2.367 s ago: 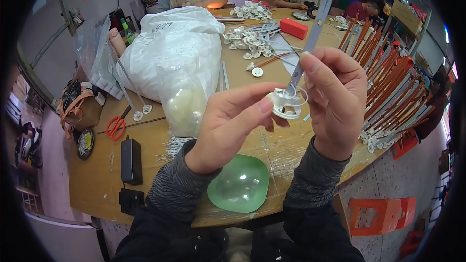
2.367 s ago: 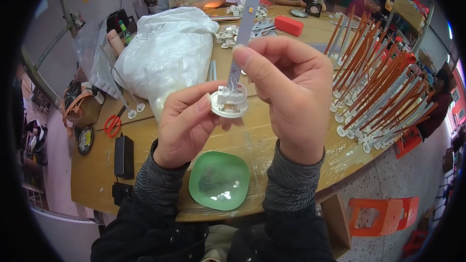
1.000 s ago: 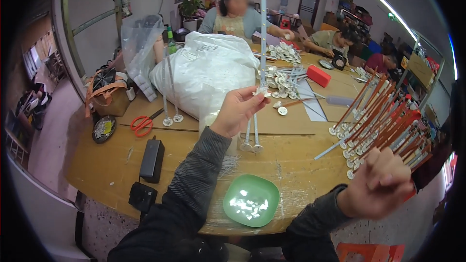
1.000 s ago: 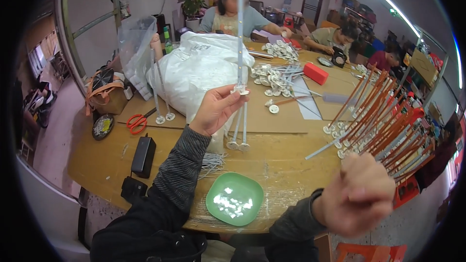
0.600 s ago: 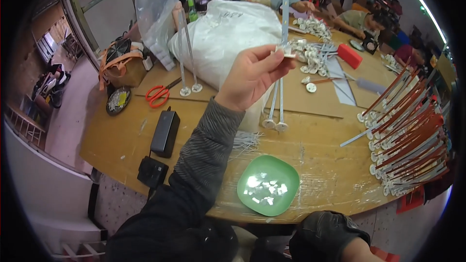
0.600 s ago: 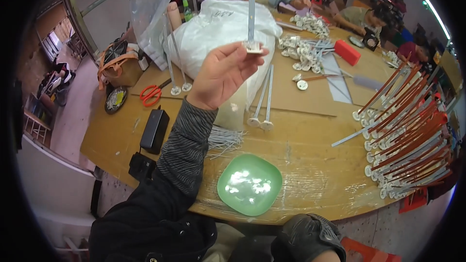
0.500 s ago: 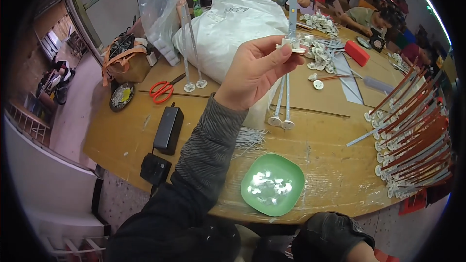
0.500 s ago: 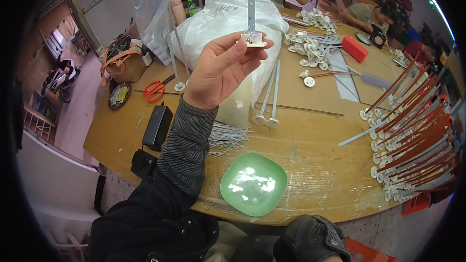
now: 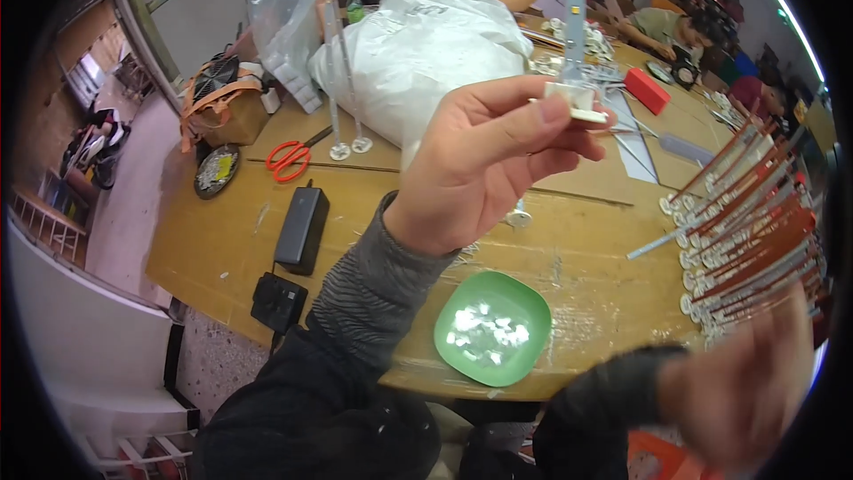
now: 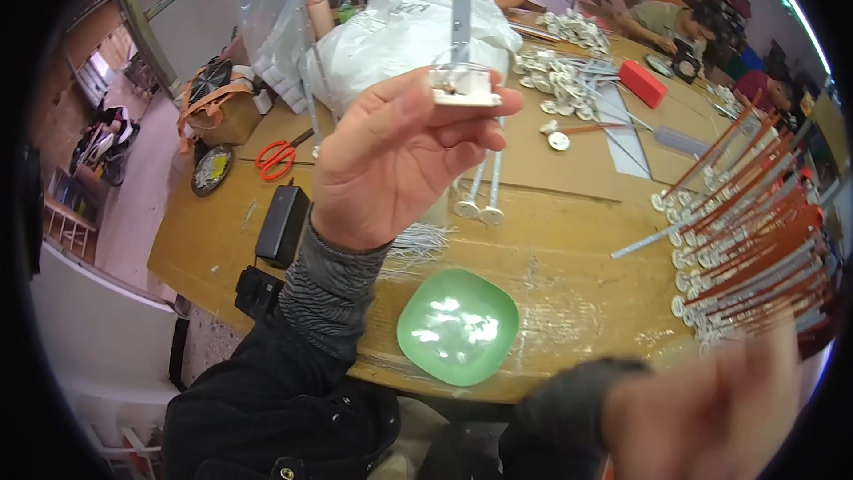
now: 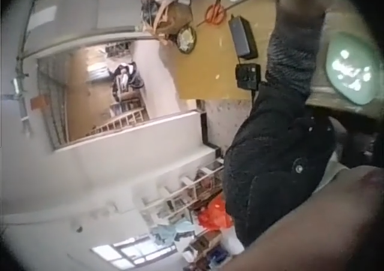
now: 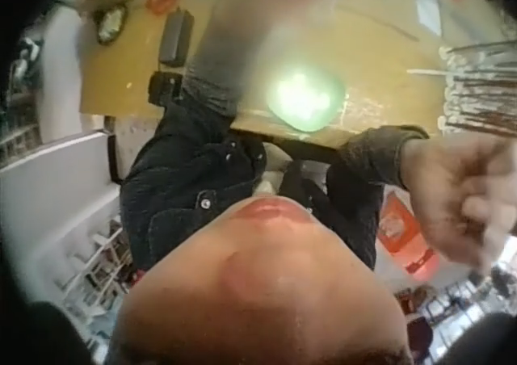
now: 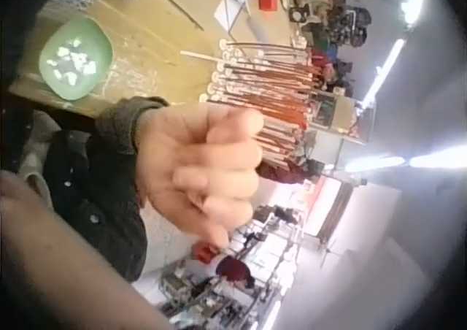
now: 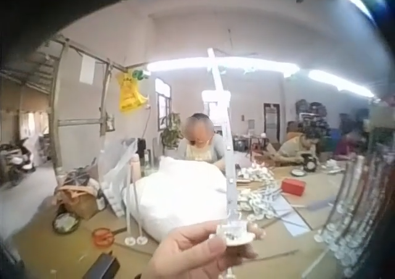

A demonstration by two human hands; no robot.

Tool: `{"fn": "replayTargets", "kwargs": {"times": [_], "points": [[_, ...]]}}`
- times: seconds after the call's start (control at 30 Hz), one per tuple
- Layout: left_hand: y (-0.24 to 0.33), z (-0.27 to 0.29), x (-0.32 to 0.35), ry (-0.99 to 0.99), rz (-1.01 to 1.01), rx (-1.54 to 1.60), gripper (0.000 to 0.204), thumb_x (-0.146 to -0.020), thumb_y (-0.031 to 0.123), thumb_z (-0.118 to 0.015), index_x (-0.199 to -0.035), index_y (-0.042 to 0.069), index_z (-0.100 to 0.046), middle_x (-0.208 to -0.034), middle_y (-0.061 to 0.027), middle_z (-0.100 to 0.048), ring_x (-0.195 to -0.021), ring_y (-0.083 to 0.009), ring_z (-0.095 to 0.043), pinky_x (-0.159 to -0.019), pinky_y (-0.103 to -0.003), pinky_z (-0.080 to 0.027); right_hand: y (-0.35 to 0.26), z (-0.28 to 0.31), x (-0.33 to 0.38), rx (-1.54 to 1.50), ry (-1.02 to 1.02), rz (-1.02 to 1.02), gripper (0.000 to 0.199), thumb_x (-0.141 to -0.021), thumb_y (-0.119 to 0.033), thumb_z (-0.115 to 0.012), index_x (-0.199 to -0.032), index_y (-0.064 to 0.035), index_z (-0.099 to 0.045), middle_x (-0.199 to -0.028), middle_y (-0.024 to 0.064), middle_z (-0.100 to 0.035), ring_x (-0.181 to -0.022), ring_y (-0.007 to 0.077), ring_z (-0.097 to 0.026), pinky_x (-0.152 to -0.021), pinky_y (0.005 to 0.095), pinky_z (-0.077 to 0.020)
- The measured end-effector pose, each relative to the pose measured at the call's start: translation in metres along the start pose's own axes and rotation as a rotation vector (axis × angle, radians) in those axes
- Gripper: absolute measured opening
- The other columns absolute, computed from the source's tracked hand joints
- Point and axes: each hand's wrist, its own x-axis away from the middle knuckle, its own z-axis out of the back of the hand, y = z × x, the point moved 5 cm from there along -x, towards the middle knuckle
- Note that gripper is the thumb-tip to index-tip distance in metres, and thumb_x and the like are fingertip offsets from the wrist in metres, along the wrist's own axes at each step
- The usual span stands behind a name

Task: Assembling LED light components by attaching plastic bases to circuit strips.

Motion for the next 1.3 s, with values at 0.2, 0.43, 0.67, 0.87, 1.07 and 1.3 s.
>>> {"fn": "replayTargets", "kwargs": {"times": [0.2,0.43,0.67,0.87,1.07,1.3], "points": [[-0.005,-0.005,0.009,0.078,0.033,0.198,0.031,-0.101,0.02,-0.057,-0.117,-0.007,-0.063,-0.111,-0.0146,-0.069,-0.102,-0.0202,-0.067,-0.09,-0.029,-0.054,0.094,-0.095,0.008,0.662,-0.216,-0.11,0.04,-0.066,0.012,-0.081,-0.103,0.004,-0.069,-0.095,0.015,-0.07,-0.078,0.0168,-0.065,-0.06,0.0221,-0.0513],[-0.019,-0.015,0.015,0.098,0.08,0.296,0.029,-0.1,0.015,-0.06,-0.116,-0.008,-0.063,-0.107,-0.0141,-0.069,-0.1,-0.0208,-0.068,-0.092,-0.032,-0.054,0.09,-0.089,0.013,0.7,-0.181,-0.054,0.032,-0.066,0.009,-0.08,-0.096,0.0022,-0.072,-0.091,0.0111,-0.07,-0.072,0.0151,-0.065,-0.054,0.0229,-0.051],[-0.026,-0.012,0.015,0.203,0.15,0.332,0.031,-0.101,0.018,-0.057,-0.117,-0.007,-0.063,-0.109,-0.0148,-0.069,-0.103,-0.0213,-0.068,-0.092,-0.032,-0.054,0.097,-0.086,0.015,0.689,-0.226,-0.122,0.027,-0.067,0.007,-0.079,-0.093,0.0024,-0.072,-0.087,0.0102,-0.071,-0.07,0.016,-0.067,-0.06,0.0236,-0.0547],[-0.03,-0.018,0.009,0.193,0.191,0.243,0.032,-0.102,0.02,-0.056,-0.117,-0.007,-0.064,-0.11,-0.0145,-0.069,-0.103,-0.0208,-0.068,-0.093,-0.031,-0.054,0.102,-0.073,0.011,0.577,-0.264,-0.186,0.022,-0.069,0.008,-0.077,-0.09,0.0032,-0.072,-0.085,0.0105,-0.071,-0.068,0.0143,-0.068,-0.059,0.0229,-0.055],[-0.032,-0.015,0.009,0.204,0.207,0.262,0.03,-0.102,0.019,-0.057,-0.116,-0.006,-0.065,-0.11,-0.0135,-0.069,-0.102,-0.0188,-0.068,-0.092,-0.029,-0.053,0.104,-0.075,0.009,0.607,-0.258,-0.178,0.02,-0.07,0.007,-0.078,-0.088,0.0039,-0.071,-0.083,0.0101,-0.071,-0.064,0.0128,-0.067,-0.058,0.0227,-0.0548],[-0.032,-0.018,0.016,0.237,0.235,0.263,0.029,-0.101,0.02,-0.058,-0.117,-0.004,-0.066,-0.108,-0.0103,-0.069,-0.099,-0.0164,-0.067,-0.092,-0.028,-0.053,0.097,-0.068,0.003,0.532,-0.333,-0.225,0.021,-0.069,0.009,-0.078,-0.088,0.0018,-0.073,-0.084,0.012,-0.072,-0.073,0.0177,-0.07,-0.059,0.0247,-0.0546]]}}
